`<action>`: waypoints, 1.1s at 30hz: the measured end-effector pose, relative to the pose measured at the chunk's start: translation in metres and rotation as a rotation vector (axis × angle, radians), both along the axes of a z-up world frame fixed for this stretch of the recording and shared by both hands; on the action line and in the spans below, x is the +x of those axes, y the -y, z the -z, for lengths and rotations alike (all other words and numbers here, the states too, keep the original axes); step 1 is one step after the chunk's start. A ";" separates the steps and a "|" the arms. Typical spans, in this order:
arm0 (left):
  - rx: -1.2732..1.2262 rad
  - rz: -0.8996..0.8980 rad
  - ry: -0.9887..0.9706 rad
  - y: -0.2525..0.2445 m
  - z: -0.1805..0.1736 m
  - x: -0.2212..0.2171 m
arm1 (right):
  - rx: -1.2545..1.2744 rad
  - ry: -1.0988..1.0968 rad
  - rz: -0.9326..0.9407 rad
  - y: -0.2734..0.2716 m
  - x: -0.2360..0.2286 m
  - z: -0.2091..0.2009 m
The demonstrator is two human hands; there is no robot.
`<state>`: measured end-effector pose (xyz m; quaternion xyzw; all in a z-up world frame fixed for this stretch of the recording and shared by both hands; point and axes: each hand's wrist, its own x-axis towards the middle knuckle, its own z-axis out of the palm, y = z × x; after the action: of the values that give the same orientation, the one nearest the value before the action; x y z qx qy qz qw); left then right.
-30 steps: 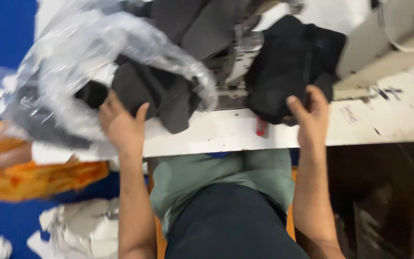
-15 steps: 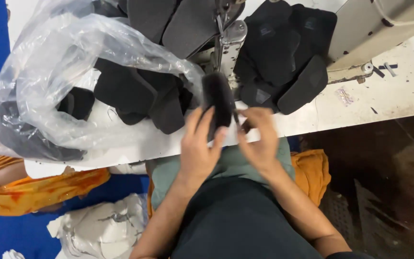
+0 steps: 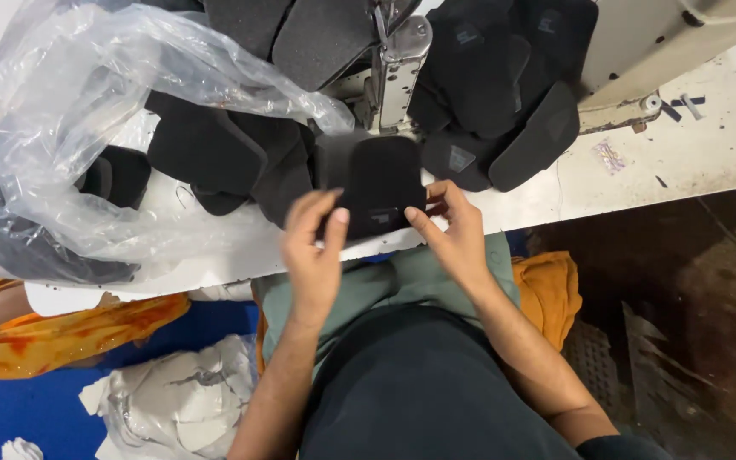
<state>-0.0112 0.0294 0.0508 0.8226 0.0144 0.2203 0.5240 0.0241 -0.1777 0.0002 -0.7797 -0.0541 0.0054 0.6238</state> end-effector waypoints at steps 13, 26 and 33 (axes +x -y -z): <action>-0.111 0.153 -0.116 0.009 0.023 0.010 | 0.138 -0.427 -0.109 0.006 0.008 0.037; -0.113 0.120 -0.152 0.016 0.042 0.024 | 0.248 -0.396 -0.158 0.007 0.006 0.034; -0.124 0.128 -0.183 0.017 0.039 0.022 | 0.179 -0.328 -0.160 0.003 0.005 0.026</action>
<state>0.0112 0.0120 0.0116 0.8044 0.0233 0.1088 0.5835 0.0292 -0.1803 -0.0258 -0.7030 -0.0138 0.1768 0.6887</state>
